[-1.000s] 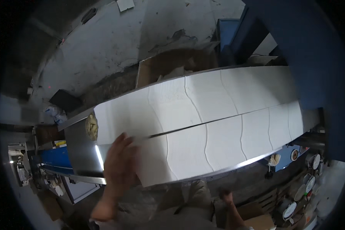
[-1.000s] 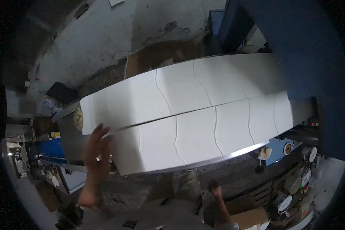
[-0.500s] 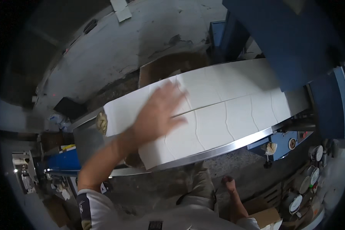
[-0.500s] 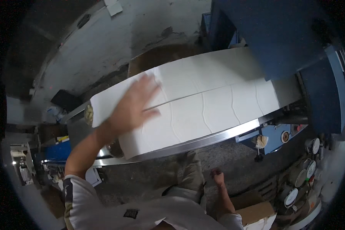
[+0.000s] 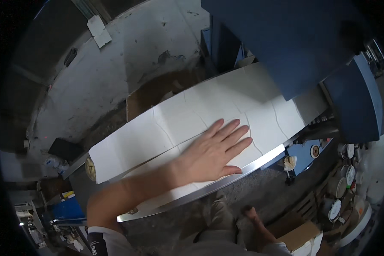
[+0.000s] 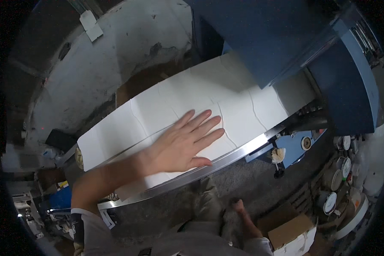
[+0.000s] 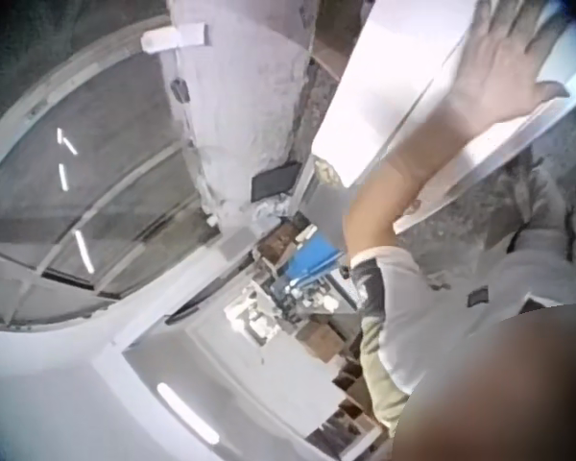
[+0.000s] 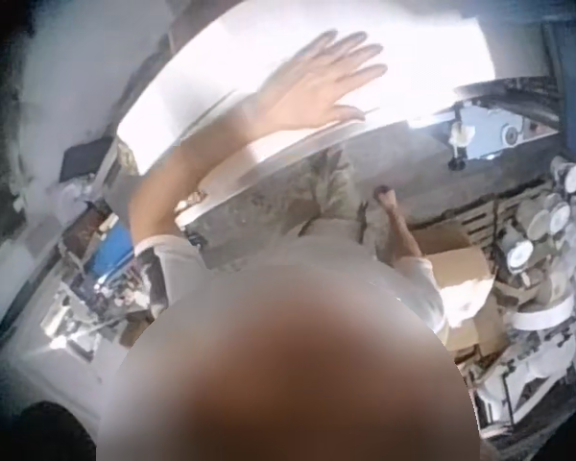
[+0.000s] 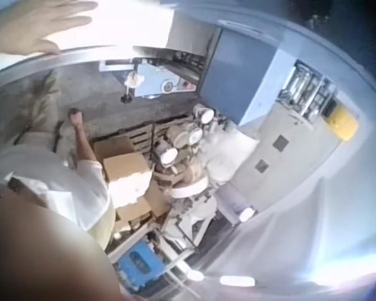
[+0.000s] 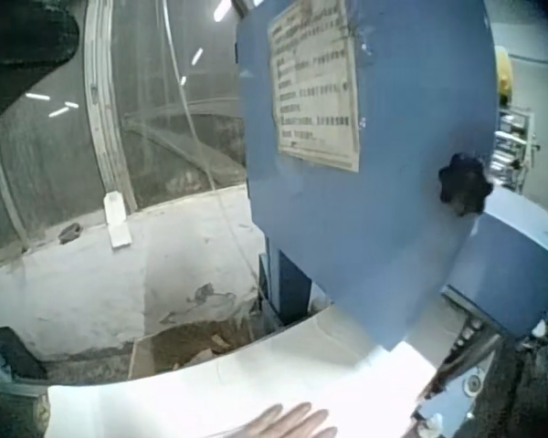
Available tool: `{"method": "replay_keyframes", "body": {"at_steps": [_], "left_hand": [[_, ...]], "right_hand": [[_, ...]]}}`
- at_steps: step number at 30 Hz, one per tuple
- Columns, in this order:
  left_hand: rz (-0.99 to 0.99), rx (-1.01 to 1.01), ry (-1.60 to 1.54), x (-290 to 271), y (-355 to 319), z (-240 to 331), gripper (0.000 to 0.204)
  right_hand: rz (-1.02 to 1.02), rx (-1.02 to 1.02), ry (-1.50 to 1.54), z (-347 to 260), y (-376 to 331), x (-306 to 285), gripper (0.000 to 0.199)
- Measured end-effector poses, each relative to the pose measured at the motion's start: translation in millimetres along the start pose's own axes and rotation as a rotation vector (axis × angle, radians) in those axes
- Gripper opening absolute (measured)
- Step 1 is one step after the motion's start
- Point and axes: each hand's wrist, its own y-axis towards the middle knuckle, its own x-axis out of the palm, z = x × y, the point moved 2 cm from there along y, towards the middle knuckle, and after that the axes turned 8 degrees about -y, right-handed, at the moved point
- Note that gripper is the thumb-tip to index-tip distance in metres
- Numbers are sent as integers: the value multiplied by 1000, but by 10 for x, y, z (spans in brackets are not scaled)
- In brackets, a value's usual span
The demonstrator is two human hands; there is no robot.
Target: Placing and organizing paper packets onto a conveyor belt in a production facility.
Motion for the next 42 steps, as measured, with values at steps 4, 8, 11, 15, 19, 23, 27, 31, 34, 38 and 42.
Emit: {"method": "replay_keyframes", "body": {"at_steps": [4, 8, 11, 15, 19, 23, 27, 31, 34, 38, 42], "left_hand": [[-192, -86, 40, -120, -69, -186, 77], [306, -743, 636, -715, 126, -1128, 41], [421, -352, 141, -441, 150, -733, 58], [47, -157, 244, -204, 335, -546, 59], [321, -778, 376, -867, 87, -1178, 35], [143, 19, 57, -474, 351, -275, 56], [246, -243, 205, -434, 45, -653, 43], [285, -479, 342, -705, 54, -358, 42], [45, -286, 182, -367, 374, -86, 65], [126, -495, 161, -406, 162, 215, 16], [334, -489, 32, -424, -312, 693, 11]], "right_hand": [[74, 215, 388, -1066, 404, -259, 23], [155, 237, 1171, -923, 86, -667, 16], [156, 395, 271, -1131, 61, -795, 15], [103, 233, 587, -1250, 87, -895, 17], [208, 330, 1001, -631, 126, -692, 17], [171, 274, 1071, 340, 64, -415, 41], [270, 21, 794, 137, -8, -161, 19], [160, 249, 409, -308, -23, -361, 18], [125, 154, -103, -586, -24, -484, 13], [279, 458, 666, -701, -64, -519, 17], [397, 431, 728, -618, -368, -445, 21]]}}
